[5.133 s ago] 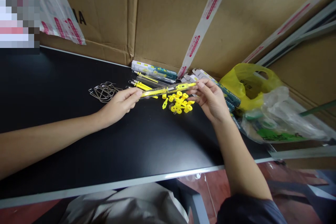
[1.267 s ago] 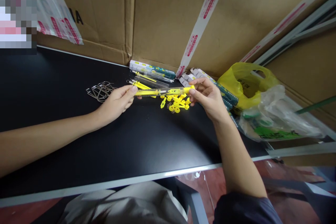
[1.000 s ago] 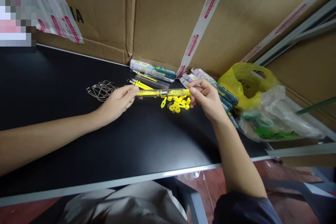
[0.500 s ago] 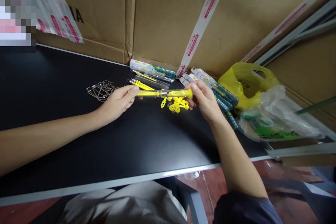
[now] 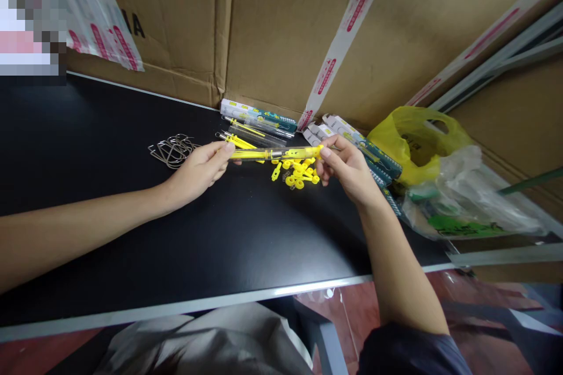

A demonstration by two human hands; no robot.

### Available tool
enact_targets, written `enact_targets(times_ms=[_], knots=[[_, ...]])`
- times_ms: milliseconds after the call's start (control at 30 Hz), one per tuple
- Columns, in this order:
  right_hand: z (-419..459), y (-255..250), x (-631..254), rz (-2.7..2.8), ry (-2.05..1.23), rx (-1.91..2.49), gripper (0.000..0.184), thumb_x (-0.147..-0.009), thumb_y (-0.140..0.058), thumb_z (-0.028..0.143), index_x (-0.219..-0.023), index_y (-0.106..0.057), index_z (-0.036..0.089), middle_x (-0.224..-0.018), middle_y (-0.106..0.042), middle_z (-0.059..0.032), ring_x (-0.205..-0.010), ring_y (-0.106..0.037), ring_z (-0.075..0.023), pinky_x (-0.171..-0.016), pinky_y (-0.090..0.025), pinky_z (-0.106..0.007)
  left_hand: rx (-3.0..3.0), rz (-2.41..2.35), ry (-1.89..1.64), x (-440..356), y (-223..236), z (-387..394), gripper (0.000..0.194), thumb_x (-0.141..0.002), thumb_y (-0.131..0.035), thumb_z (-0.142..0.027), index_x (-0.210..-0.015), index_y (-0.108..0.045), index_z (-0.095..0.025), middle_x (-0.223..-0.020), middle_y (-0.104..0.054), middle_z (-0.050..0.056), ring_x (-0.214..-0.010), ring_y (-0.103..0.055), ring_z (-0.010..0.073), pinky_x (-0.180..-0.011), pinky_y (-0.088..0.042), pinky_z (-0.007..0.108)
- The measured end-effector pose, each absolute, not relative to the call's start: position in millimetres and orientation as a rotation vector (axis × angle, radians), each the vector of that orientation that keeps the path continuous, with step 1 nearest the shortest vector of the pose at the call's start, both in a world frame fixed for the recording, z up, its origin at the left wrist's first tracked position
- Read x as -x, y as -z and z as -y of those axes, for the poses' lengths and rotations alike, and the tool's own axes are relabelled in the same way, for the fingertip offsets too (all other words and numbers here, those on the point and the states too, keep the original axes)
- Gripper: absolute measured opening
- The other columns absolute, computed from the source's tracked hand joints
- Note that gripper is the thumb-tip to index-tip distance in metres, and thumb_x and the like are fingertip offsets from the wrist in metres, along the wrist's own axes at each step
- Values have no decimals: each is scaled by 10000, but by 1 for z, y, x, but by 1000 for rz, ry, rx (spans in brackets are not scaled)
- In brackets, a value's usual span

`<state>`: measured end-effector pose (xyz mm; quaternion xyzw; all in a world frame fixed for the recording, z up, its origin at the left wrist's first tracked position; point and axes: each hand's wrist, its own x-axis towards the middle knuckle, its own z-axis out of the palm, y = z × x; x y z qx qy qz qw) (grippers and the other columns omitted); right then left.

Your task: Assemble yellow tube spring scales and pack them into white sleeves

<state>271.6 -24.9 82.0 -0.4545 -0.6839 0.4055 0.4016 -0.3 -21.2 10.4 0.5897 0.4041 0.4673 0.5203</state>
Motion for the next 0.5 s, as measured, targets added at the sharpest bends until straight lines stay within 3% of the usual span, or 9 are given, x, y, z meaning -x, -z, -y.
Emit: enact_targets(times_ms=[500], knots=[[25,-74,-267,1886,-926,1205,397,-881,-548,591,-741,-477,227,-571,-544,44,-418,-452,-89,-397,-389,-230,-1480,-956,-1101,1,-9,21,320,-935,-476,-446,-749,-500,-187,-530,-303,-76,-422,-250,72,-350,-184,189]])
